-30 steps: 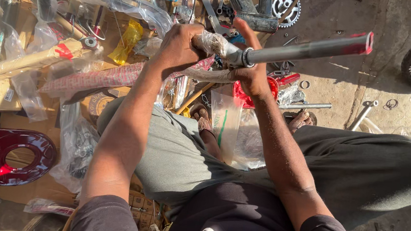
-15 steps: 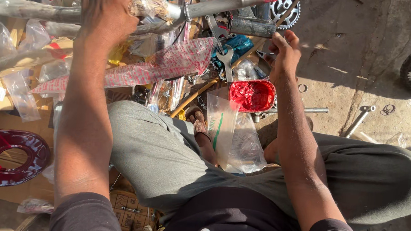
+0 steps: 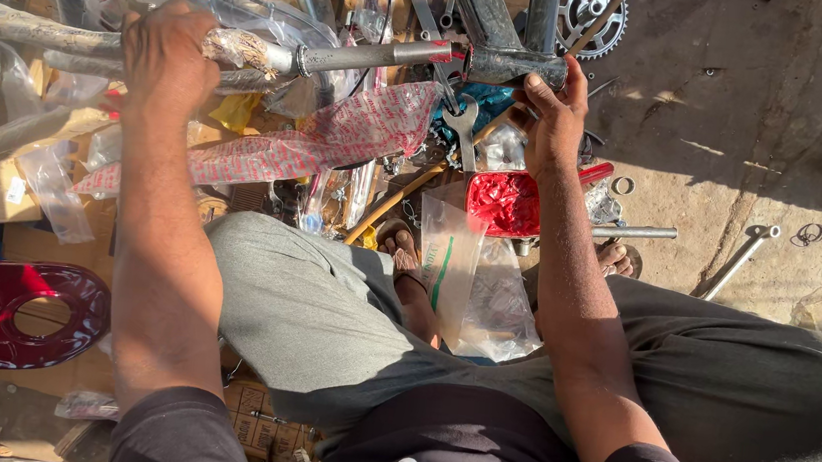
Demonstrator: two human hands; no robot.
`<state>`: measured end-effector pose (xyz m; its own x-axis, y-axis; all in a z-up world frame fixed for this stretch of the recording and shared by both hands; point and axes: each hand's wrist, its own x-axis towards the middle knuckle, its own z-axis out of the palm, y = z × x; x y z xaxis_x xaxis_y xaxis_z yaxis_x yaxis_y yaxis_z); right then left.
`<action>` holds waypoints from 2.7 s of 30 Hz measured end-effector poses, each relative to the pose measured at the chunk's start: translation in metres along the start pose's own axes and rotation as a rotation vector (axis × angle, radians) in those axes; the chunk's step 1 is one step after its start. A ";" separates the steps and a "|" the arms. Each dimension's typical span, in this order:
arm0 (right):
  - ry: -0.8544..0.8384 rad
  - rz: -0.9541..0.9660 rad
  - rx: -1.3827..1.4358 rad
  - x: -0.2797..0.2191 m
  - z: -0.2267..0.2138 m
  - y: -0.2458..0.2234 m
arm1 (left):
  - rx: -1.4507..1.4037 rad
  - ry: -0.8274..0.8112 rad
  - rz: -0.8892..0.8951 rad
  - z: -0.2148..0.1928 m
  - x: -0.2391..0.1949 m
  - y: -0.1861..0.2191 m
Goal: The person is assembling a bicycle frame, specifically focusing on the head tube area. They apply a red substance to the frame, insert a metal tube, and then use a wrench to tighten a nut onto the tube.
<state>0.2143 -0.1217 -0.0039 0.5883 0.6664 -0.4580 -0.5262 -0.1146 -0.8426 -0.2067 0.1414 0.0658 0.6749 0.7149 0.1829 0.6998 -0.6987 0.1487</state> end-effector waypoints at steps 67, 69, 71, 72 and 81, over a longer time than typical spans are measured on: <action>-0.017 0.023 0.052 0.002 0.002 -0.001 | 0.229 0.134 0.146 0.000 0.037 0.028; -0.022 0.009 0.054 0.003 0.003 -0.001 | 0.233 0.132 0.159 -0.001 0.038 0.030; -0.013 0.017 0.056 0.003 0.004 -0.001 | 0.211 0.105 0.161 0.003 0.043 0.040; -0.013 0.025 0.056 0.003 0.004 -0.001 | 0.203 0.101 0.170 0.003 0.046 0.044; -0.008 0.057 0.043 0.004 0.002 -0.001 | 0.193 0.115 0.239 0.037 0.074 0.082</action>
<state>0.2159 -0.1172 -0.0037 0.5517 0.6658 -0.5024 -0.5846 -0.1210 -0.8022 -0.0913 0.1381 0.0554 0.8022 0.5156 0.3010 0.5637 -0.8203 -0.0970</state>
